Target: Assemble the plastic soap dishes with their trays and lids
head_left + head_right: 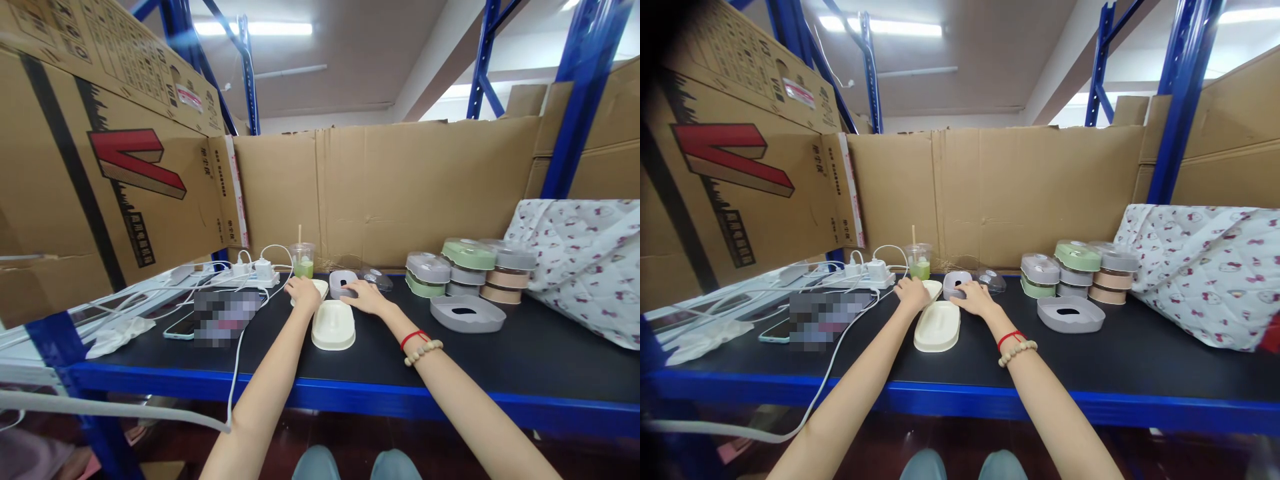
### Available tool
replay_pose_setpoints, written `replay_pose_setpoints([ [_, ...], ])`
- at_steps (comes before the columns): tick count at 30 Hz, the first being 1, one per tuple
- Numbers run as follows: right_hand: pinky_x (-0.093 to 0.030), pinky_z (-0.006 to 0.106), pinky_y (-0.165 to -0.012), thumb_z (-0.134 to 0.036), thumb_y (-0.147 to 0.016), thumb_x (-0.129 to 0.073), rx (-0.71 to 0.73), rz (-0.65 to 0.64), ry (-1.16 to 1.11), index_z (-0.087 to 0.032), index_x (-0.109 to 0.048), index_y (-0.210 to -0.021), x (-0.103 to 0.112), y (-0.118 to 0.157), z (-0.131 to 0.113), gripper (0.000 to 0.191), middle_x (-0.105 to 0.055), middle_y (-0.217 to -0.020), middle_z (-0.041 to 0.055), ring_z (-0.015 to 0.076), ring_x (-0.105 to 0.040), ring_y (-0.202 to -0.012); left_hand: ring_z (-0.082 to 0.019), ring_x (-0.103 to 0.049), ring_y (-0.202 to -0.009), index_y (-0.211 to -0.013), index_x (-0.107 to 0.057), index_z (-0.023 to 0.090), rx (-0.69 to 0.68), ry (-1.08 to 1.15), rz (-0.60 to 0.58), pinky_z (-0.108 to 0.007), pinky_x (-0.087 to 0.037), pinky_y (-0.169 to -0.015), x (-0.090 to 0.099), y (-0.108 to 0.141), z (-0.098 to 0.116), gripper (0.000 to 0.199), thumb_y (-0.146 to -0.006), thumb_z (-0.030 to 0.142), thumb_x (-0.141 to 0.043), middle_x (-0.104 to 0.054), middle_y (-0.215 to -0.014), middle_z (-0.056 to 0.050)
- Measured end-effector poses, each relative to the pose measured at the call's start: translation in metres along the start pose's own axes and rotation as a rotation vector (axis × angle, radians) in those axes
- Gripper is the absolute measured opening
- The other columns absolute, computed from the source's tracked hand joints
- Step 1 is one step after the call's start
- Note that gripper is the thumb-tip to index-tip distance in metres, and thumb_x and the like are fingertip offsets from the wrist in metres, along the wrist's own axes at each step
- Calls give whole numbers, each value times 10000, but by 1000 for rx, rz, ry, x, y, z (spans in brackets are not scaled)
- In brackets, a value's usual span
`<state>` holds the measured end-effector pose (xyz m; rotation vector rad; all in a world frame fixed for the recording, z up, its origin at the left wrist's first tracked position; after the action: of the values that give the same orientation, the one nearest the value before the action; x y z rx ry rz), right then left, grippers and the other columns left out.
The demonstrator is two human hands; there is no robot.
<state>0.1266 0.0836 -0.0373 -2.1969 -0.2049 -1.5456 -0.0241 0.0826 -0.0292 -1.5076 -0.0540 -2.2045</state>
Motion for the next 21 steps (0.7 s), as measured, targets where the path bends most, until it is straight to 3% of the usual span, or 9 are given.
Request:
replay_pose_setpoints([
  [2,-353,407,-975,-331,-820,-566,-1,30,9,-241,-655,-1099,4,0,4,306,-632,-1186,76,254,-510,-1173,-389,-434,-1201,-1082,-611,53,72,68,-35,-466,-319,-896,-2,-4,-10,373,-742,135,-481,-513,-1256,-297],
  [6,-395,372,-914,-231,-832,-544,-23,108,49,-260,-683,-1023,11,0,15,238,-646,-1141,58,230,-546,-1115,-436,-416,-1208,-991,-643,102,90,136,-64,-494,-334,-890,-2,-7,-13,379,-632,220,-662,-548,-1221,-283],
  [13,-417,357,-875,-109,-730,-658,19,166,124,-226,-678,-1019,8,-4,19,313,-659,-1093,78,224,-576,-1059,-364,-499,-1181,-1110,-543,71,69,237,43,-405,-382,-899,12,0,-10,529,-623,189,-716,-551,-1203,-301],
  [17,-417,342,-869,-105,-699,-700,54,197,129,-242,-705,-914,12,-6,15,255,-691,-1012,54,214,-603,-1005,-297,-604,-1049,-1113,-513,163,3,405,46,-351,-423,-835,17,-2,-3,516,-635,157,-708,-647,-1096,-187],
  [21,-450,315,-800,-127,-698,-711,62,217,122,-263,-718,-856,19,-5,9,209,-714,-941,28,208,-636,-935,-280,-608,-1044,-970,-563,218,17,629,110,-322,-436,-827,22,-7,-3,479,-547,204,-788,-676,-1039,-110],
])
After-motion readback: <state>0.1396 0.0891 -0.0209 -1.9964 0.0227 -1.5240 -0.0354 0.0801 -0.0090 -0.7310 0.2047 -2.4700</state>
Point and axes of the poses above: each hand's wrist, its own y-axis away from the middle knuckle, its own x-axis out of the back of the hand, z = x × y, the point moved 9 cm from there along -y, towards the middle knuckle
